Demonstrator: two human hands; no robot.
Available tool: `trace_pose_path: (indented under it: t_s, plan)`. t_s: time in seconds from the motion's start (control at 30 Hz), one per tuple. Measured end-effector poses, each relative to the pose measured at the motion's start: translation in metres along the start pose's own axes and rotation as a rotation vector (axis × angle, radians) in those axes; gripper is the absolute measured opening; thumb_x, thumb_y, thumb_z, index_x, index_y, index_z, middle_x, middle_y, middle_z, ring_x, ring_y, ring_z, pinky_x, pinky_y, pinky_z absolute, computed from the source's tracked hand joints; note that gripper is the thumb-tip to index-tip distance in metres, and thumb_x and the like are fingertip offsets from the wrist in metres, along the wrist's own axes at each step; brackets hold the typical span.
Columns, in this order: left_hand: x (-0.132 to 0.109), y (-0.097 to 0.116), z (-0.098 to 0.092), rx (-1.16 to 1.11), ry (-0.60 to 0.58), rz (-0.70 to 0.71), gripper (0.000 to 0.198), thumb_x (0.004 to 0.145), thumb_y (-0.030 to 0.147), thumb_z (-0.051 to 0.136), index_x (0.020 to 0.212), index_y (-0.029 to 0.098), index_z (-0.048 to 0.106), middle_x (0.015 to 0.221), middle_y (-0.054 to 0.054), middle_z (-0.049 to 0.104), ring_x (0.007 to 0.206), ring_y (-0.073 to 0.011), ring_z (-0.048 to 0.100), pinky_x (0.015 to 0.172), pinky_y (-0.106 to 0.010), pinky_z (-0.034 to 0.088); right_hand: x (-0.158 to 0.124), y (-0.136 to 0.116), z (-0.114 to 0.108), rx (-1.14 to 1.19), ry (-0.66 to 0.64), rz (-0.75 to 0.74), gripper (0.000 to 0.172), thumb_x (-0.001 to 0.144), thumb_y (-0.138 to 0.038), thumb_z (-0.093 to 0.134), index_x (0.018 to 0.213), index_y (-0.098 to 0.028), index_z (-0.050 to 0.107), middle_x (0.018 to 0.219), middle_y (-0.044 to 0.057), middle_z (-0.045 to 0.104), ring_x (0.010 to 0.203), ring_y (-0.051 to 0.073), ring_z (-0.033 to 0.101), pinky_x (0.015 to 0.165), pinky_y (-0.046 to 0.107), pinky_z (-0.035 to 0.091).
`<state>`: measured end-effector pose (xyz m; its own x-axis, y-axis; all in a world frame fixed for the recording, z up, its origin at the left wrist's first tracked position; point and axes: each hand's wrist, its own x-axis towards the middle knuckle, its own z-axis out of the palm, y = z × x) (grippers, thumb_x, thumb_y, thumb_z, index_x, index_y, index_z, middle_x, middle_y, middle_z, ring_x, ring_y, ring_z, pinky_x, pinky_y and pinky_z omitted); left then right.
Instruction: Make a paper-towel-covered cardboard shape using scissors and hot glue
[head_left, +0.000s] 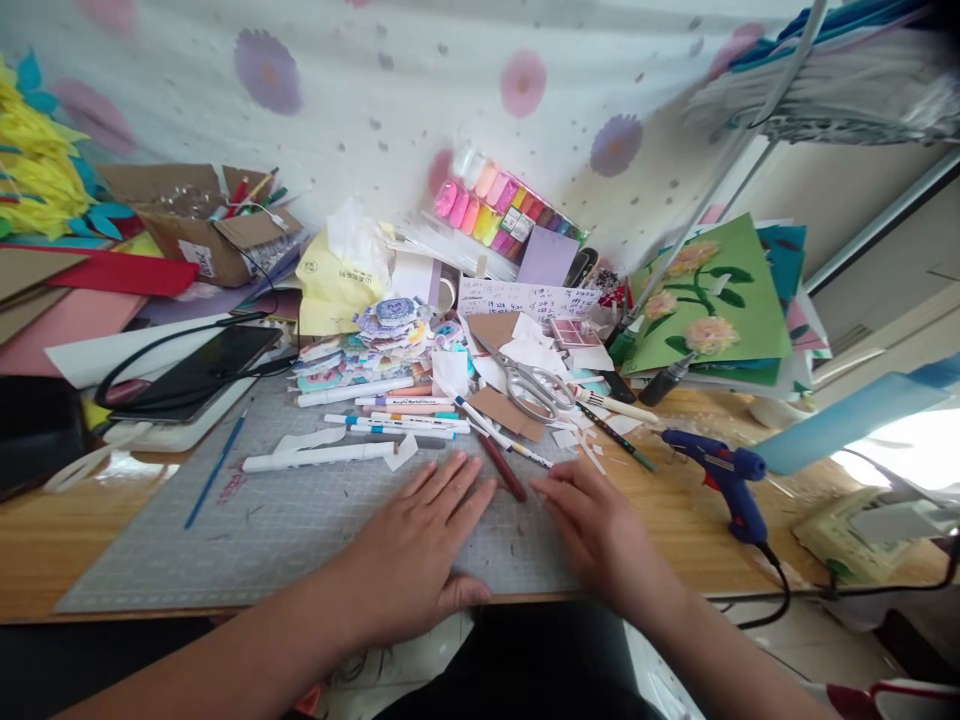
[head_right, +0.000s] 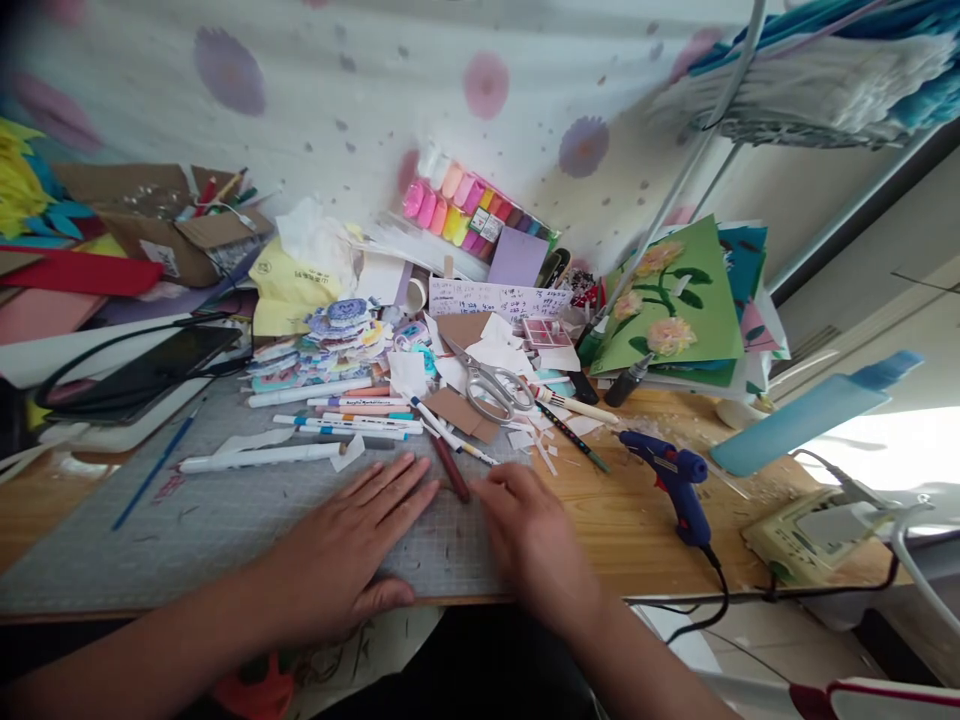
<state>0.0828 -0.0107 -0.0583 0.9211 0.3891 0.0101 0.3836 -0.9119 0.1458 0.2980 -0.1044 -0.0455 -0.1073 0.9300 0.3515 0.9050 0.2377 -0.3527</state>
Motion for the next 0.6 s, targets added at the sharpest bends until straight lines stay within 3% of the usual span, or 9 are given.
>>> trace_pose_path:
  t_s: [0.13,0.33,0.47,0.6]
  plan:
    - [0.005,0.002,-0.005,-0.047,-0.033,0.041,0.076,0.083,0.062,0.043,0.144,0.019,0.030,0.154,-0.011,0.024,0.142,-0.0327,0.013,0.111,-0.054,0.019,0.030,0.008,0.002,-0.246,-0.188,0.050,0.029,0.090,-0.013,0.047,0.110,-0.025,0.065,0.090,0.007,0.057,0.084,0.020,0.054,0.077,0.031,0.046]
    - [0.000,-0.001,-0.008,-0.114,0.003,0.125,0.073,0.083,0.060,0.047,0.140,0.016,0.037,0.149,-0.011,0.037,0.139,-0.0315,0.025,0.111,-0.051,0.023,0.058,0.006,0.014,-0.313,-0.227,0.015,0.037,0.090,-0.021,0.051,0.126,-0.028,0.057,0.093,0.008,0.056,0.088,0.023,0.053,0.078,0.032,0.043]
    - [-0.005,-0.001,-0.011,-0.201,-0.010,0.178,0.061,0.086,0.057,0.043,0.138,0.023,0.041,0.146,-0.004,0.043,0.136,-0.0292,0.033,0.112,-0.052,0.024,0.051,0.012,0.013,-0.314,-0.251,0.005,0.040,0.088,-0.014,0.051,0.122,-0.032,0.059,0.092,0.007,0.056,0.084,0.022,0.052,0.077,0.034,0.043]
    - [-0.009,0.001,-0.013,-0.238,-0.002,0.236,0.054,0.088,0.047,0.047,0.136,0.023,0.043,0.145,-0.003,0.045,0.134,-0.0277,0.036,0.112,-0.049,0.029,0.021,0.014,0.000,-0.285,-0.259,0.015,0.039,0.088,-0.010,0.049,0.119,-0.030,0.061,0.091,0.007,0.057,0.086,0.023,0.051,0.077,0.035,0.044]
